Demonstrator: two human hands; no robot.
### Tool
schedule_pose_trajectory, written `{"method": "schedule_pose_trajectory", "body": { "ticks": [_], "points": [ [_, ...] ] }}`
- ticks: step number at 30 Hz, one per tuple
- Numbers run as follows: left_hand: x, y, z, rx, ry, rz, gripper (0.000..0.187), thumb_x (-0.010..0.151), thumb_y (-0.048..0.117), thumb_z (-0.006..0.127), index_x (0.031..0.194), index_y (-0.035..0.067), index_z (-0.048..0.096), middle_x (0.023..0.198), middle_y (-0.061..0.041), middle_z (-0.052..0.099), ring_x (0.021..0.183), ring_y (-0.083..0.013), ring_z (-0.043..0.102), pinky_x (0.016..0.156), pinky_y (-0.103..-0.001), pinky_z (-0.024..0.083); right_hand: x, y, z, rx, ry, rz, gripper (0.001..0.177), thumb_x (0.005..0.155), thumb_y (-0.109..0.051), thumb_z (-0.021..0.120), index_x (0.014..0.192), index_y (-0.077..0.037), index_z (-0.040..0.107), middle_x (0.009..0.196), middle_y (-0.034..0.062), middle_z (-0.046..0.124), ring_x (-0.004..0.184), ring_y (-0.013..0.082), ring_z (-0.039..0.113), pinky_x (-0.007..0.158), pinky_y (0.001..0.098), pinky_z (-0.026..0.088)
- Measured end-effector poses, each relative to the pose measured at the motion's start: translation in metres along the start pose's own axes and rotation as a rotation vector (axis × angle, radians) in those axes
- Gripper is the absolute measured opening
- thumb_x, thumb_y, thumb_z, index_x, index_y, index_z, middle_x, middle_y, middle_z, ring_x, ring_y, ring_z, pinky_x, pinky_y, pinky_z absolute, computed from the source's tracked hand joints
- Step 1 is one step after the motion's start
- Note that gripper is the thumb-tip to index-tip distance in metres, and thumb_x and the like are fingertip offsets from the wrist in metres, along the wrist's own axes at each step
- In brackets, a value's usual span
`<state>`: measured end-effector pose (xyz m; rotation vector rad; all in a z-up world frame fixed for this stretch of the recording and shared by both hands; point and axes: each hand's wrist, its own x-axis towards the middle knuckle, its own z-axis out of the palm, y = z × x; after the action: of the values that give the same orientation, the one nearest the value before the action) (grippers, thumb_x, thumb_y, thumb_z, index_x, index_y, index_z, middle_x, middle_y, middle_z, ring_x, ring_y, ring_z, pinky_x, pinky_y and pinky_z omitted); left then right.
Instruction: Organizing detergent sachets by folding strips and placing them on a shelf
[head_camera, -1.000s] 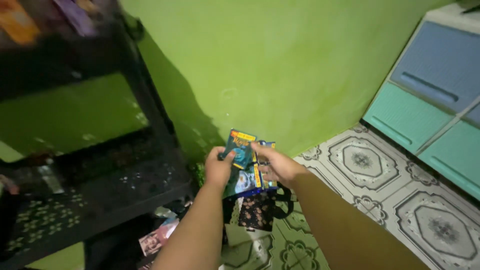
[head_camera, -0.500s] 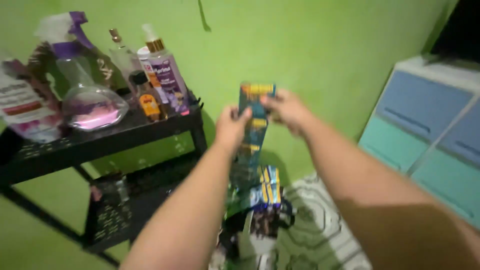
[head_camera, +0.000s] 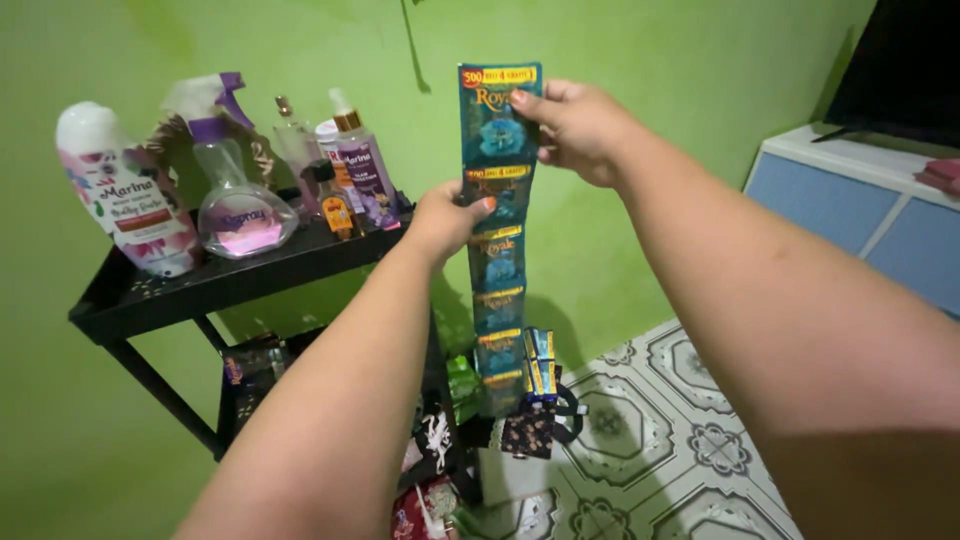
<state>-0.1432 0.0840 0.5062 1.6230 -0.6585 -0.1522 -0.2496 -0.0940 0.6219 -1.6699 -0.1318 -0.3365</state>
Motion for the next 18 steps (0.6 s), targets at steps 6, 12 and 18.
{"method": "schedule_pose_trajectory", "body": {
  "ticks": [6,12,18],
  "points": [
    [-0.021,0.019,0.004,-0.129,0.101,-0.078,0.025,0.09,0.007,0.067,0.115,0.009,0.068,0.104,-0.001,0.071,0.092,-0.0151,0.068,0.078,-0.04,0.061,0.005,0.026,-0.002,-0.044,0.014,0.213,0.019,0.098,-0.037,0.068,0.107,-0.02,0.067,0.097,-0.0033,0.067,0.087,0.0152,0.053,0.065,0.0266,0.04],
    [-0.012,-0.006,-0.008,0.081,0.198,0.234,0.028,0.087,0.002,0.072,0.115,0.006,0.071,0.107,-0.008,0.075,0.1,-0.0187,0.069,0.092,-0.033,0.054,-0.011,0.022,0.018,0.055,-0.08,0.498,0.035,0.097,-0.039,0.053,0.122,-0.014,0.057,0.118,0.006,0.064,0.107,0.0253,0.063,0.08,0.0519,0.064],
    [-0.031,0.006,-0.008,0.163,0.293,0.316,0.029,0.086,0.004,0.072,0.115,0.005,0.071,0.109,-0.008,0.076,0.103,-0.0175,0.07,0.094,-0.033,0.053,-0.006,0.035,0.028,0.126,-0.05,0.724,0.04,0.106,-0.034,0.049,0.137,-0.009,0.048,0.129,0.0173,0.053,0.11,0.0401,0.067,0.095,0.0516,0.06]
  ]
}}
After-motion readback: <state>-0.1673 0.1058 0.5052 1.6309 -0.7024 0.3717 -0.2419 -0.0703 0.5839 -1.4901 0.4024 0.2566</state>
